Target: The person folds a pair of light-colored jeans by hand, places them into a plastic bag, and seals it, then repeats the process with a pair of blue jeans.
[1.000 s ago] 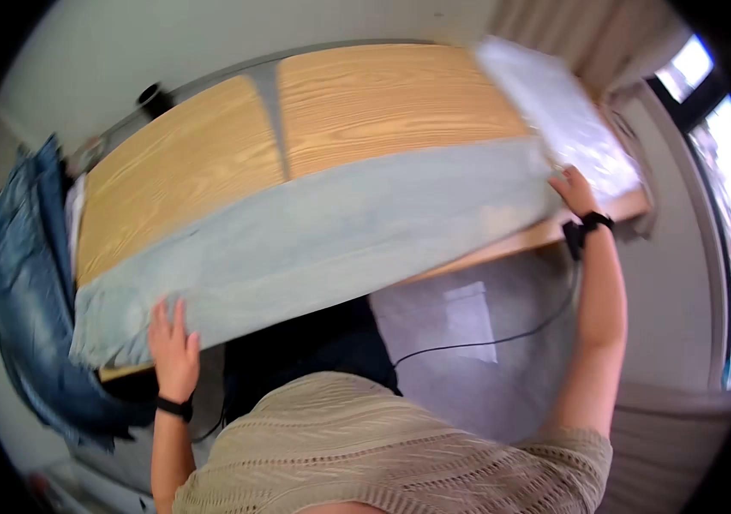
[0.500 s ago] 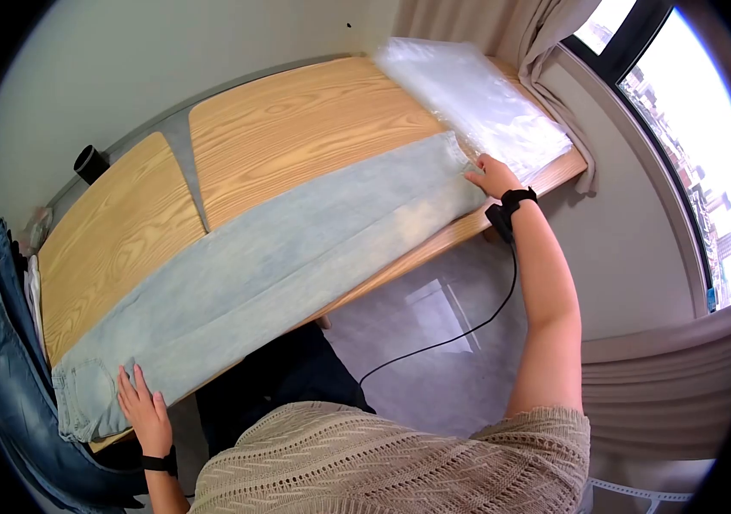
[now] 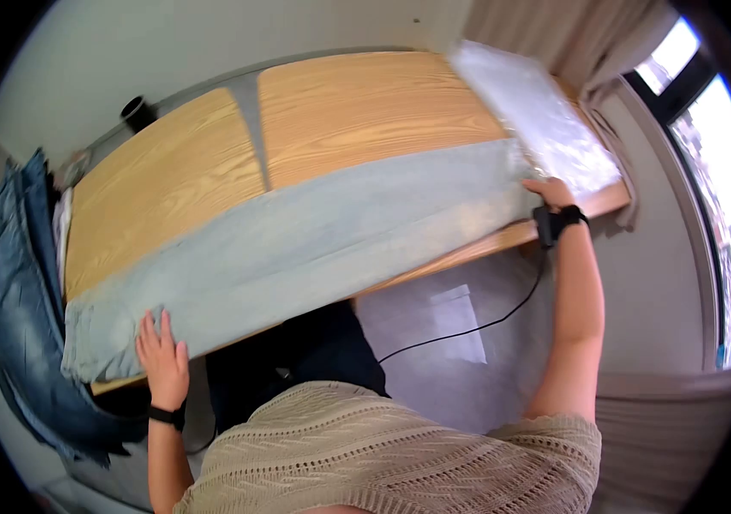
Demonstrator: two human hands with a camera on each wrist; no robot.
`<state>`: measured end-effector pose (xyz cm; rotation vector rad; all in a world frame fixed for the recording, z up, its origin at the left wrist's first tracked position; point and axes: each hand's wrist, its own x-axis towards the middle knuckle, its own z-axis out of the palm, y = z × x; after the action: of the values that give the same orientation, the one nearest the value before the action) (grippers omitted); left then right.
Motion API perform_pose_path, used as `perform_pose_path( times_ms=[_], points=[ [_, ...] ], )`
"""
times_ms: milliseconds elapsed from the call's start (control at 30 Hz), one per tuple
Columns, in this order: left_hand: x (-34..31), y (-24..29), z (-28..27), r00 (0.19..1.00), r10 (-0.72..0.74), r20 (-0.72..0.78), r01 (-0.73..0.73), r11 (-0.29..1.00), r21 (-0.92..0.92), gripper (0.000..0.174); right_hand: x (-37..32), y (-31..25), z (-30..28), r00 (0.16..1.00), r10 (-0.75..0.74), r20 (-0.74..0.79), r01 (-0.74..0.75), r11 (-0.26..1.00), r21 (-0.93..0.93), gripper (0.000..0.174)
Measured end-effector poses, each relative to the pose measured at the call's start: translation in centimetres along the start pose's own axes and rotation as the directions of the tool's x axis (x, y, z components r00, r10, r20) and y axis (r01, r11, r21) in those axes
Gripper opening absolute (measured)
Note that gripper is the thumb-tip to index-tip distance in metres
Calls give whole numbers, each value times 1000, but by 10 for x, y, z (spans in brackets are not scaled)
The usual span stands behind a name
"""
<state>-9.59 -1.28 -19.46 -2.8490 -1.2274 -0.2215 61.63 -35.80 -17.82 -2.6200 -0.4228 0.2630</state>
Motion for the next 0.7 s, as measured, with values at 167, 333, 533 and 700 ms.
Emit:
perform_pose_path(
  times_ms=[167,333,533,700],
  points=[
    [9,10,2,999,-8,-42,8,1000,5,56,39,19,-18,884,-94,-457,177,974,143,64],
    [26,28,11,991,-10,-131,6,999,-37,55,-28,-100,-52,667,-334,-666,183,940,-288,58],
    [25,30,11,979,-31,-203,14,996,-85,53,-184,-286,-11,550,-549,-629,466,827,-315,32],
    [24,29,12,973,-36,-227,14,995,-101,53,-324,-384,99,519,-738,-431,745,638,-195,29]
  ],
)
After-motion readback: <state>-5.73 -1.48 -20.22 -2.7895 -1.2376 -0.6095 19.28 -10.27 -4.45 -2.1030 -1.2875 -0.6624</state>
